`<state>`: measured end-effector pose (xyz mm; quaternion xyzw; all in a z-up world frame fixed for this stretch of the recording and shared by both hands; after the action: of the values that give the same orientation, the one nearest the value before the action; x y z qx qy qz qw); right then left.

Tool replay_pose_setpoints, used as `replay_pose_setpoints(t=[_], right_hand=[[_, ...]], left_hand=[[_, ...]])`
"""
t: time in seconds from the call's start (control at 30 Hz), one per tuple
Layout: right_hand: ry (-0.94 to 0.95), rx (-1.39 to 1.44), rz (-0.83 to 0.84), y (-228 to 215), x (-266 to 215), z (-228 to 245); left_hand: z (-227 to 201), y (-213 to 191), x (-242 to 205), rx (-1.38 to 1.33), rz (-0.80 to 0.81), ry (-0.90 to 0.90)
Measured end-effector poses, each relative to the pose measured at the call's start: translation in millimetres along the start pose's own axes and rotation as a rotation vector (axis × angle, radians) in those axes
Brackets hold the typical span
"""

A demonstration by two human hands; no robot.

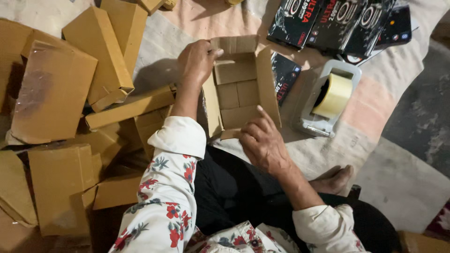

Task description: The person sits on a floor mat and repeatedly packs smartwatches into small cardboard boxes. They open a box, place a smartwatch in its retail packaging inside, close the flaps, and seal the box with clear packing tape using a handheld dispenser. The process is repeated for multiple units.

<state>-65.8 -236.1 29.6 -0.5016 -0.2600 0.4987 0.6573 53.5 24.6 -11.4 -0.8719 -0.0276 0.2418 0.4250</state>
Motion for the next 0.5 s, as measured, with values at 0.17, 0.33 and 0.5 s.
replay_pose_setpoints(t=[0.17, 0.33, 0.5], right_hand=[[0.069, 0.094, -0.154, -4.5, -2.4, 10.9], [0.066, 0.032, -0.195, -6.2, 0.2, 18.9], [0.216, 0.413, -0.436, -5.4, -18.6, -6.5]], left_hand=[[19.3, -8.2, -2.7, -0.117, -0.204, 0.054], [31.1, -13.1, -1.2, -0.172, -0.319, 0.065], [30.8, -34.4, -11.1, -0.039, -0.336, 0.122]])
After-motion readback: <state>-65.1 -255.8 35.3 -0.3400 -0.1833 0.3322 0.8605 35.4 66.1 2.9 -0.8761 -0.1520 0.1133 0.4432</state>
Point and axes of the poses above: each hand's wrist, its own x-axis towards the middle knuckle, its own y-axis out of the palm, z = x × y, the point moved 6 cm from there along x, towards the middle knuckle, and after that the axes turned 15 degrees about z, right-handed, at the moved point
